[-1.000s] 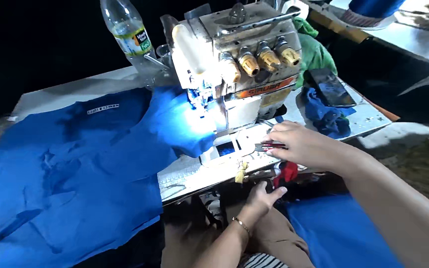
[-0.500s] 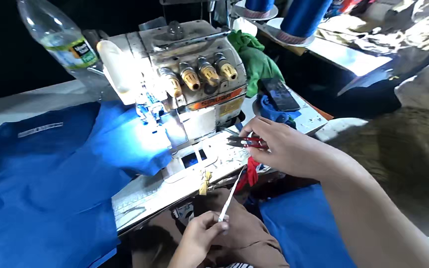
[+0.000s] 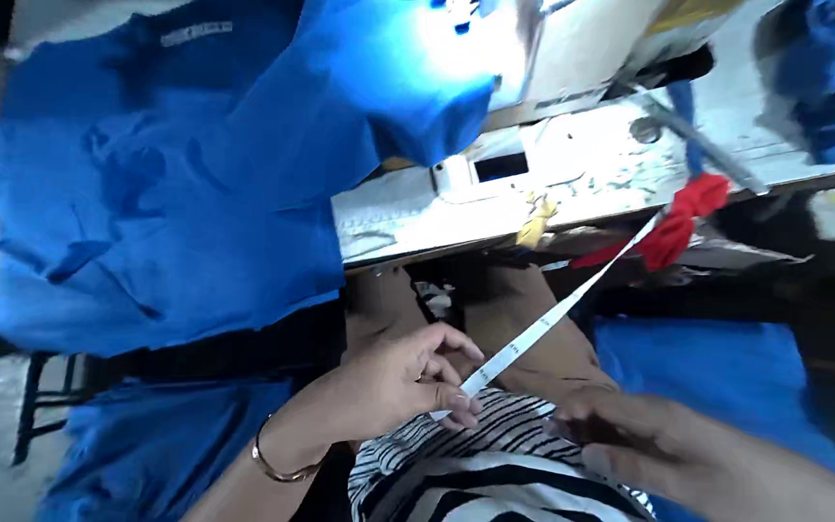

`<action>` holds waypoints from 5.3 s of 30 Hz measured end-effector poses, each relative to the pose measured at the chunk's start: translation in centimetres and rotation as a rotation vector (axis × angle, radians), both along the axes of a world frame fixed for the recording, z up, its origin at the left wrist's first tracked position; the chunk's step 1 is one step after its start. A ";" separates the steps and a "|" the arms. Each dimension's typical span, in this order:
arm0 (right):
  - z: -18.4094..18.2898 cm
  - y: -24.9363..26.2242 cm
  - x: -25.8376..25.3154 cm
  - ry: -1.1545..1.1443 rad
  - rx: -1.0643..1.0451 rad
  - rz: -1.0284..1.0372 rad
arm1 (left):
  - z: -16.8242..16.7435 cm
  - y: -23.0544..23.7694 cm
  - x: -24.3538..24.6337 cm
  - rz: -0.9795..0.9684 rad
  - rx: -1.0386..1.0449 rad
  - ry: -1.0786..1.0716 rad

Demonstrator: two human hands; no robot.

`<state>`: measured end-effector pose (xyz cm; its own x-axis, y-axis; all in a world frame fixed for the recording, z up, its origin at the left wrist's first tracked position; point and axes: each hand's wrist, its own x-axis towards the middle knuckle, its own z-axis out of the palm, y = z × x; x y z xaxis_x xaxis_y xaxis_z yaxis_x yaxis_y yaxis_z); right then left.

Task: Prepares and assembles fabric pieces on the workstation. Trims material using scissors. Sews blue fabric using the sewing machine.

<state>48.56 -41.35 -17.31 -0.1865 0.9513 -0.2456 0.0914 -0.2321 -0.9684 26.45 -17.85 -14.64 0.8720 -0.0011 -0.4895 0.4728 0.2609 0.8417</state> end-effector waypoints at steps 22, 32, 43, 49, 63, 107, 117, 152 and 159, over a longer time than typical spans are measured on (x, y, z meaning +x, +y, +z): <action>0.6 4.5 -4.6 0.691 -0.558 -0.094 | 0.3 0.7 0.4 -0.195 0.131 -0.133; 0.4 4.7 -4.5 0.767 -0.581 -0.078 | 0.1 0.9 0.9 -0.254 0.076 -0.164; 0.1 4.8 -4.5 0.809 -0.581 -0.080 | 0.3 1.3 1.3 -0.326 0.168 -0.182; 0.0 4.6 -4.7 0.814 -0.562 -0.097 | 0.3 1.2 1.3 -0.315 0.144 -0.179; -0.1 4.4 -4.7 0.732 -0.524 -0.106 | 0.6 1.1 1.3 -0.294 0.201 -0.170; 3.4 10.0 -3.8 -0.351 0.427 -0.636 | 0.6 0.6 2.2 0.388 1.004 -0.737; 3.1 9.8 -3.8 -0.351 0.474 -0.640 | 0.7 -0.4 2.8 0.456 0.908 -0.602; 2.8 9.7 -3.5 -0.286 0.441 -0.688 | 0.8 -1.8 3.5 0.695 0.370 -0.352; 2.4 9.5 -3.5 -0.270 0.397 -0.688 | 0.8 -1.7 3.5 0.692 0.379 -0.317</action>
<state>45.10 -31.89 -14.88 0.4839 0.8567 0.1787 0.2947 0.0328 -0.9550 29.96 -19.58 -13.83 0.7120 0.6974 -0.0820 0.0380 0.0783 0.9962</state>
